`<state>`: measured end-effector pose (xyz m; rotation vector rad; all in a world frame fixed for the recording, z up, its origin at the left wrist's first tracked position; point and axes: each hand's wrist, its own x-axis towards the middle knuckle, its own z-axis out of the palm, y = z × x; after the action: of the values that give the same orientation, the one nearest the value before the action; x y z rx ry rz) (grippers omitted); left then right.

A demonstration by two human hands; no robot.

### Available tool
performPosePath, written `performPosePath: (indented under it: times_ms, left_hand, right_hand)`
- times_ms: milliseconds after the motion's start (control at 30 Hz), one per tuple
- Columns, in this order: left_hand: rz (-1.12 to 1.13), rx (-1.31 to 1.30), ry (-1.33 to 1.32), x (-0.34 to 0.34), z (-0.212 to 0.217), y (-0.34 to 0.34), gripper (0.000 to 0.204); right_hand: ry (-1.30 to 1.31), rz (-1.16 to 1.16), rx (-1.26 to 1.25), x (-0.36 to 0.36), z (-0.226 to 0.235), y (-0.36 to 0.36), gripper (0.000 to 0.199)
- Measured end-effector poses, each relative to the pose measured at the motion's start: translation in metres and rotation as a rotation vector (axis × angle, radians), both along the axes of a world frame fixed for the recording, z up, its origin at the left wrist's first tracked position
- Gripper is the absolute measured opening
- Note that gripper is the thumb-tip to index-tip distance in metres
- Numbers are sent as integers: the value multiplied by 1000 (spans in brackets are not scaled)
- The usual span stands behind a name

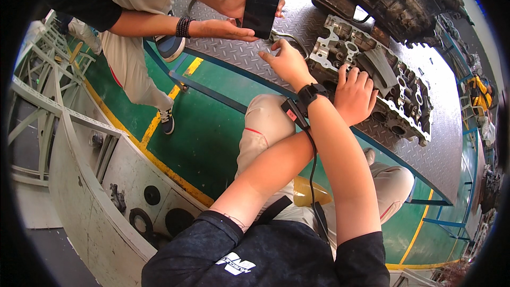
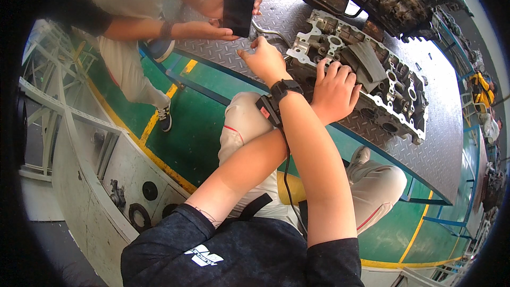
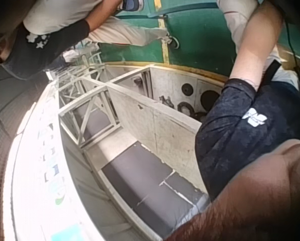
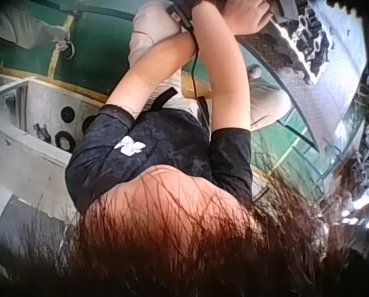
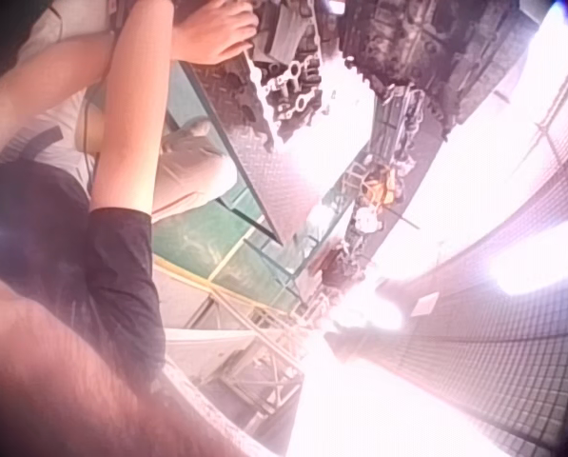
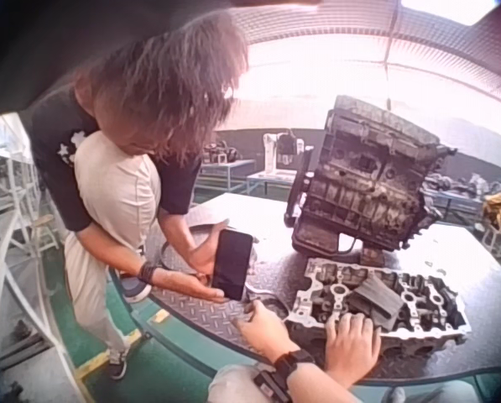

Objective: The person places valve lifters and other small components into the bores of an engine cylinder head by hand, then uses a thin metal rod to probe the openings.

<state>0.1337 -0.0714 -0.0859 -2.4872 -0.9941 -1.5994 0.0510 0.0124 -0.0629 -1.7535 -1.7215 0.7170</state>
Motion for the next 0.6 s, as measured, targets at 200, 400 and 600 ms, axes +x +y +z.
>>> performPosePath:
  times_ms: [200, 400, 600]
  left_hand:
    - [0, -4, 8, 0, 1, -1, 27]
    - [-2, -1, -3, 0, -1, 0, 27]
    - [-3, 5, -11, 1, 0, 0, 26]
  right_hand:
    - [14, 3, -24, 2, -1, 2, 60]
    - [15, 12, -43, 1, -1, 2, 61]
    - [-27, 5, 49, 1, -9, 4, 60]
